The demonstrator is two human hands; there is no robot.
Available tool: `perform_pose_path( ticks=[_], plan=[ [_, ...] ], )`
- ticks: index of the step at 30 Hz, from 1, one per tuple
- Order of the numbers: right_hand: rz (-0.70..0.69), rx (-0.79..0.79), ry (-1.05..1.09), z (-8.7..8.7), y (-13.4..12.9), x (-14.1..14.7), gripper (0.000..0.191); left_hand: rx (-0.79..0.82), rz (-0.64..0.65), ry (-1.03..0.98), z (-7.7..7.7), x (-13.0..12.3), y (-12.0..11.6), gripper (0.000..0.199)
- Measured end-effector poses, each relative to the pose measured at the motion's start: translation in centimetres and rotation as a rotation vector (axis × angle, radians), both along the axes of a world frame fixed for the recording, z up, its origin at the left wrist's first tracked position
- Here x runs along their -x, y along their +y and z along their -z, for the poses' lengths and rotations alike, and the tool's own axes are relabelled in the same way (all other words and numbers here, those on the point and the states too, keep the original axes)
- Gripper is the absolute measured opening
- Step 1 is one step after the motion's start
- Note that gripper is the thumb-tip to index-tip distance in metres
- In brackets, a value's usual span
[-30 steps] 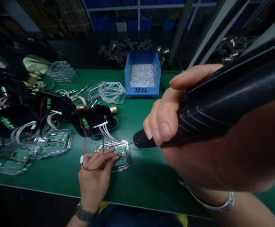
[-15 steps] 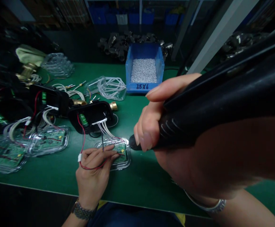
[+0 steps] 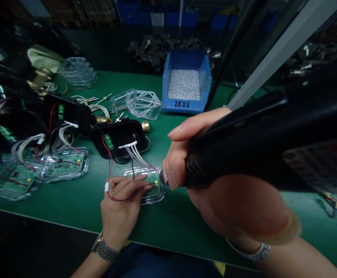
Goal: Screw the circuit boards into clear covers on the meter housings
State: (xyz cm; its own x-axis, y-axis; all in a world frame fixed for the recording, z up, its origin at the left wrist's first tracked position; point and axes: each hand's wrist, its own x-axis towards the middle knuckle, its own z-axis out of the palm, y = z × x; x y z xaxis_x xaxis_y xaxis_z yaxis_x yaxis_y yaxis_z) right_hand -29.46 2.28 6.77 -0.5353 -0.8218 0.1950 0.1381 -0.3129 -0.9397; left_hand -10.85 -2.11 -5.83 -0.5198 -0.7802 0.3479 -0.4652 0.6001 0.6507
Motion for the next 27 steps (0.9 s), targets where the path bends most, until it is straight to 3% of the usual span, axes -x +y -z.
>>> perform_pose_path(
  ticks=[14,20,27],
  plan=[
    [-0.095,-0.018,0.059,1.6,-0.2,-0.9,0.037,-0.037,-0.031,-0.019,0.1,0.1,0.1,0.011],
    [-0.058,0.011,0.064,2.0,-0.7,-1.2,0.049,-0.027,-0.033,-0.014,0.3,0.1,0.1,0.012],
    [-0.078,-0.015,0.191,2.8,0.0,-2.5,0.034,-0.05,-0.015,0.034,-0.2,0.0,0.0,0.011]
  ],
)
